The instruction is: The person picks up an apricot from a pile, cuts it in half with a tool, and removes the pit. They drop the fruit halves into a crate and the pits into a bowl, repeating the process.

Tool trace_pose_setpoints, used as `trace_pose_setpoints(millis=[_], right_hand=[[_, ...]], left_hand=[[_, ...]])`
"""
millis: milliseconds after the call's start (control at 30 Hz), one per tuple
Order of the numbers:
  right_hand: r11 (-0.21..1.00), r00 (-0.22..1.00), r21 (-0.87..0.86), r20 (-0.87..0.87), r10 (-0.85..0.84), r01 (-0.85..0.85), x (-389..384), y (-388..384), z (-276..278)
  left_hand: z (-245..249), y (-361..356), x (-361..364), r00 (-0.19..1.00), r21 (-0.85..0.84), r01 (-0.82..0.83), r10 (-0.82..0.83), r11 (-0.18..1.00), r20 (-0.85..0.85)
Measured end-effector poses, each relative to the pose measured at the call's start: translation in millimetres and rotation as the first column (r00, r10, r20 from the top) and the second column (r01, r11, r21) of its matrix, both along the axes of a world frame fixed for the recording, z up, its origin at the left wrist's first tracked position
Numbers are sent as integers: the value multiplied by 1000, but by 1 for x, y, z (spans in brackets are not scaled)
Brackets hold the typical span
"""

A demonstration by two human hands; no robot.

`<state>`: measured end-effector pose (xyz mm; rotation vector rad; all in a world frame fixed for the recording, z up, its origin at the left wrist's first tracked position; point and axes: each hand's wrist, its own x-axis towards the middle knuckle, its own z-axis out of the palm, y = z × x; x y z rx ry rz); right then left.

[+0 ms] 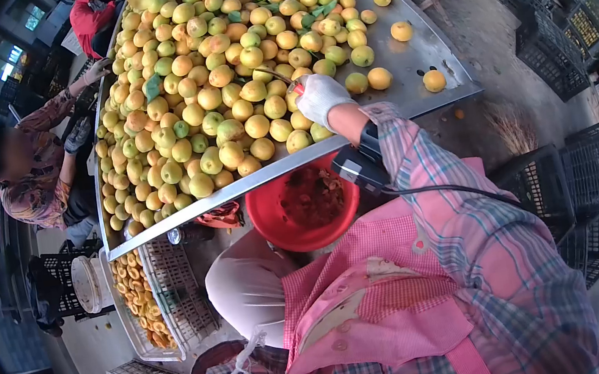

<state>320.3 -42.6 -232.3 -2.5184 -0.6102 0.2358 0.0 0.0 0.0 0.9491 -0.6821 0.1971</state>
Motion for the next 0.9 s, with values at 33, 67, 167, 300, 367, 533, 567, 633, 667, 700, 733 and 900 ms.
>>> trace_pose_setpoints(millis=[33,67,167,300,367,533,567,633,667,700,733,900], right_hand=[[1000,998,-11,-66,-16,15,4,2,-2],[999,990,-24,-136,-31,28,3,4,-4],[994,998,-106,-63,26,-33,7,16,-7],[990,978,-141,-207,1,-31,10,19,6],[981,996,-183,-72,57,-69,12,20,-2],[980,996,-200,-94,-11,-8,5,24,5],[981,996,-193,-93,-2,-16,4,28,4],[972,989,-216,-97,-110,86,6,33,4],[972,990,-220,-99,-101,78,6,32,5],[974,991,-212,-91,-100,79,7,32,6],[974,990,-209,-93,-106,84,8,30,5],[985,993,-167,-96,-63,46,7,21,7]], left_hand=[[1,-2,-3,999,8,-29,30,1000,-26],[1,-3,-5,997,17,-60,61,998,-57],[-6,8,1,995,29,-65,67,997,-69],[-8,15,9,999,7,-27,27,1000,-18],[-10,16,5,998,47,-59,59,997,-5],[4,8,12,988,-11,-84,82,996,-129],[6,8,13,988,-55,-48,39,997,-147],[4,11,9,997,-33,-24,21,999,-79],[2,12,6,1000,-14,2,-2,1000,-14],[-1,13,2,1000,-7,1,-1,1000,-4],[-4,13,-5,1000,7,22,-22,1000,19],[-43,24,-15,997,12,-82,82,997,5]])
